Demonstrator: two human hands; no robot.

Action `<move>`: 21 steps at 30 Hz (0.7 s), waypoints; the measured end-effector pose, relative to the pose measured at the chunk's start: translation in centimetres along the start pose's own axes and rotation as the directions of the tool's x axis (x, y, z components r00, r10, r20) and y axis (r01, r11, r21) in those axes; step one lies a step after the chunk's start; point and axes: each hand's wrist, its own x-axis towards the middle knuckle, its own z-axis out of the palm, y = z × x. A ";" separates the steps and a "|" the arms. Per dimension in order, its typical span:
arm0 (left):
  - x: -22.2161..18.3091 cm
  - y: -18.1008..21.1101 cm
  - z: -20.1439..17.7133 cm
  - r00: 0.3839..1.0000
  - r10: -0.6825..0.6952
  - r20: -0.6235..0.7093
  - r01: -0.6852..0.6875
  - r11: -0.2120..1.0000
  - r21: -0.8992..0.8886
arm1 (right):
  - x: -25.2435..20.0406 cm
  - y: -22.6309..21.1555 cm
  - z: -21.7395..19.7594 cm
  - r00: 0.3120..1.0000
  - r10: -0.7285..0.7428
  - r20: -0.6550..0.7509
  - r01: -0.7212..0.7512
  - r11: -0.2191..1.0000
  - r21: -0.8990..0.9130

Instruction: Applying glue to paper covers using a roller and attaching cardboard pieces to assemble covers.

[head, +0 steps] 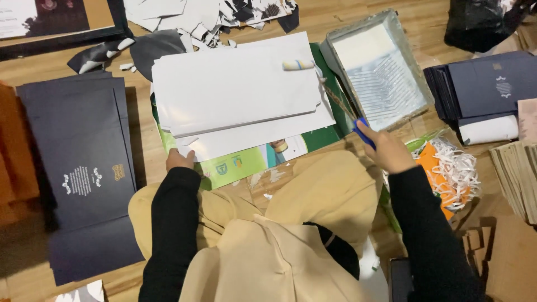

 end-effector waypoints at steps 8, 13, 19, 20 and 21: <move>-0.2 0.0 0.0 1.000 0.016 0.002 -0.016 1.000 -0.022 | -10.4 -0.2 0.8 0.976 0.166 0.141 -0.138 0.971 -0.193; -0.7 0.2 -0.3 1.000 0.029 -0.002 -0.029 0.999 -0.019 | -10.4 -0.2 0.3 0.974 0.179 0.142 -0.141 0.959 -0.246; 0.9 -0.7 0.7 1.000 0.020 -0.012 -0.020 1.000 -0.011 | -8.0 1.3 2.0 0.976 0.185 0.117 -0.168 0.976 -0.138; 0.8 -0.7 0.7 1.000 0.022 -0.012 -0.022 1.000 -0.011 | -7.1 1.3 2.1 0.976 0.186 0.117 -0.170 0.976 -0.138; 0.8 -0.7 0.7 1.000 0.022 -0.009 -0.023 1.000 -0.006 | -6.2 1.4 2.1 0.982 0.160 0.103 -0.149 0.983 -0.103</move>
